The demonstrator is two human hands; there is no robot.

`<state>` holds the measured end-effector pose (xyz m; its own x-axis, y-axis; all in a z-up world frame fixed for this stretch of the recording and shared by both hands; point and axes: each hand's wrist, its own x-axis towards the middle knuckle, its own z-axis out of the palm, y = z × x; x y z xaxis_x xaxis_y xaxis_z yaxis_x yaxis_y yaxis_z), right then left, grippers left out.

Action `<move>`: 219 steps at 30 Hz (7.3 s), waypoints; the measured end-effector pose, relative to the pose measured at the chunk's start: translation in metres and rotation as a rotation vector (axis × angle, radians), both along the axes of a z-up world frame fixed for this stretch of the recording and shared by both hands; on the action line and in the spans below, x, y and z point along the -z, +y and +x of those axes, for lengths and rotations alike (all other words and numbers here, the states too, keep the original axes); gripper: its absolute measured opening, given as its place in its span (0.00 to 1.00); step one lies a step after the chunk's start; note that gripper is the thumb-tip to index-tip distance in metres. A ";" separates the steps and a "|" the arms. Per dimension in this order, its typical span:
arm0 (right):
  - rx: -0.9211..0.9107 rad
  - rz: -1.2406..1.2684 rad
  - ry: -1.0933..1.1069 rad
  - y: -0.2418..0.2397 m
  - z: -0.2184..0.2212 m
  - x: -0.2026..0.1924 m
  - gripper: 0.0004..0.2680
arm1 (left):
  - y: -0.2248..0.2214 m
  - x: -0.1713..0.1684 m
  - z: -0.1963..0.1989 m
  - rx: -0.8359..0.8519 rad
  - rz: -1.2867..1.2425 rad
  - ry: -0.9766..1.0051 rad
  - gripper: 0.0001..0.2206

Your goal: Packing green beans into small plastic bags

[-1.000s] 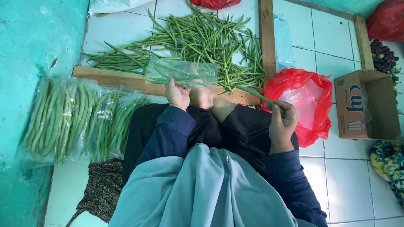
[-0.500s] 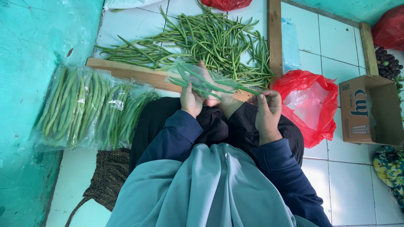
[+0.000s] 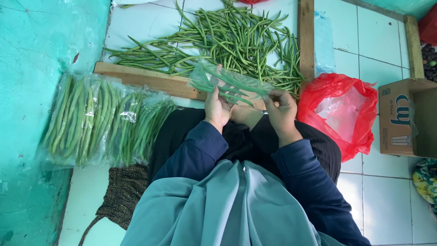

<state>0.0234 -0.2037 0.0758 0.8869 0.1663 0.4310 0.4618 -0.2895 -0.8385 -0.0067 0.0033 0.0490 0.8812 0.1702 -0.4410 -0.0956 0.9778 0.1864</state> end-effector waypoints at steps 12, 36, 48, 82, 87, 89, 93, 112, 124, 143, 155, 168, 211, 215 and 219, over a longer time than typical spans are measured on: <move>-0.028 0.093 0.114 -0.015 0.074 0.055 0.06 | 0.009 0.100 0.059 -0.029 0.009 0.112 0.12; 0.085 -0.433 0.065 -0.001 0.161 0.143 0.10 | 0.026 0.147 0.161 -0.245 -0.133 0.131 0.15; 0.118 0.184 -0.096 -0.040 0.173 0.040 0.02 | 0.023 0.233 0.139 -0.292 -0.084 0.283 0.13; 0.277 0.923 0.197 -0.089 0.163 0.030 0.03 | 0.032 0.091 0.152 -0.348 -0.012 -0.101 0.12; 0.263 0.935 0.341 -0.070 0.159 0.025 0.02 | 0.028 0.086 0.153 -0.361 -0.047 -0.207 0.21; 0.271 0.956 0.388 -0.062 0.158 0.028 0.02 | 0.029 0.092 0.152 -0.317 -0.076 -0.153 0.15; 0.224 1.063 0.496 -0.048 0.155 0.050 0.02 | 0.023 0.069 0.153 -0.303 -0.041 -0.123 0.13; 0.116 1.055 0.624 -0.021 0.146 0.068 0.03 | 0.014 0.045 0.154 -0.223 -0.027 -0.126 0.14; -0.012 0.369 0.379 -0.016 0.132 0.086 0.08 | -0.003 0.084 0.150 -0.072 -0.051 -0.110 0.10; 0.008 0.129 0.005 -0.034 0.170 0.040 0.05 | 0.014 0.094 0.145 -0.124 -0.056 0.014 0.08; -0.261 -0.961 0.376 -0.024 0.168 0.089 0.12 | 0.028 0.081 0.149 -0.254 -0.020 0.015 0.15; -0.400 -1.085 0.408 -0.018 0.165 0.119 0.13 | 0.032 0.108 0.145 -0.267 -0.032 0.034 0.16; 0.073 -1.030 -0.207 -0.035 0.209 0.183 0.09 | 0.049 0.188 0.137 -0.222 -0.041 0.069 0.17; 0.096 -0.665 -0.304 -0.028 0.205 0.123 0.10 | 0.052 0.237 0.139 -0.222 -0.063 0.053 0.16; 0.086 -0.181 -0.159 -0.032 0.189 0.079 0.11 | 0.024 0.101 0.156 -0.242 -0.107 -0.008 0.16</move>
